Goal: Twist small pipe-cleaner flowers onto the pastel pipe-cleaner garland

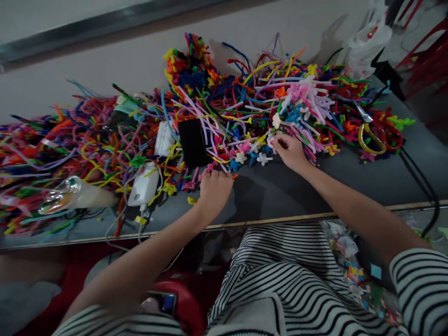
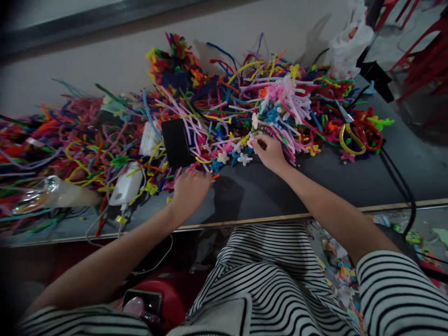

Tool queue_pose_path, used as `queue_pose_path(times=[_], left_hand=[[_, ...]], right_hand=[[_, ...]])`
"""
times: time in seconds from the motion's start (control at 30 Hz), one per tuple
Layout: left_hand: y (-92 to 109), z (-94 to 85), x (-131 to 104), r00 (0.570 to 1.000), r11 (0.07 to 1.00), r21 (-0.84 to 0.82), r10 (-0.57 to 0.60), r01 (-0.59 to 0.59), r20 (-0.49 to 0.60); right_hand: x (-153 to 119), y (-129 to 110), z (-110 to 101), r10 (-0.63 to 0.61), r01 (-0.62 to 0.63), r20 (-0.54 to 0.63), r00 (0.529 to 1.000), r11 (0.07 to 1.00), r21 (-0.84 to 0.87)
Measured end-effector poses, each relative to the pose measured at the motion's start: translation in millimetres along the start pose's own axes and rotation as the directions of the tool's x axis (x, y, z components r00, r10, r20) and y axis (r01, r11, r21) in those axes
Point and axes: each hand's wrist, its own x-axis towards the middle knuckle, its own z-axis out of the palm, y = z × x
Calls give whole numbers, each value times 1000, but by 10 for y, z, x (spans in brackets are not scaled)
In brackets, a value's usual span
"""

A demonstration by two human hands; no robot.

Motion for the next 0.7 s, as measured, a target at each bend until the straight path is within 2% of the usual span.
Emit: queue_pose_path(times=[0.07,0.1,0.17,0.23,0.3,0.4,0.47,0.57,0.63,0.7], left_hand=[[-86,76,78,997,998,-22,60,-59,56],[-114,99,141,998,998,-44,44,-42,48],[-141,91,317,997,989,-134,-69,64,-35],[-134,13,555,969,950,-293,-166,107,-182],[-115,-98,832,939,910,-413,-127,-17,-319],[-148,-227,1220,905,871,-420,64,-256,-420],[-248,-255,1387,884,861,-327,251,-390,-394],[-480,-255,1459,810,785,-238,494,-572,-317],[-646,-276,1423,752,723,-208,638,-659,-165],[-798,-323,1364,697,699,-145,713,-700,75]], right_hand=[[-9,-14,-3,2,-1,19,1000,1000,-5],[-12,-21,-5,5,-5,24,1000,1000,0],[-13,-34,-7,11,-11,22,1000,1000,13],[-16,-40,-7,11,-11,20,1000,1000,14],[-22,-38,-7,5,-6,45,999,1000,12],[-29,-23,-10,6,-8,88,996,1000,22],[-27,-16,-12,19,-22,83,996,999,30],[-20,-32,-8,29,-31,78,997,999,30],[-20,-65,1,29,-30,89,996,999,12],[-25,-105,10,26,-25,92,995,1000,-14]])
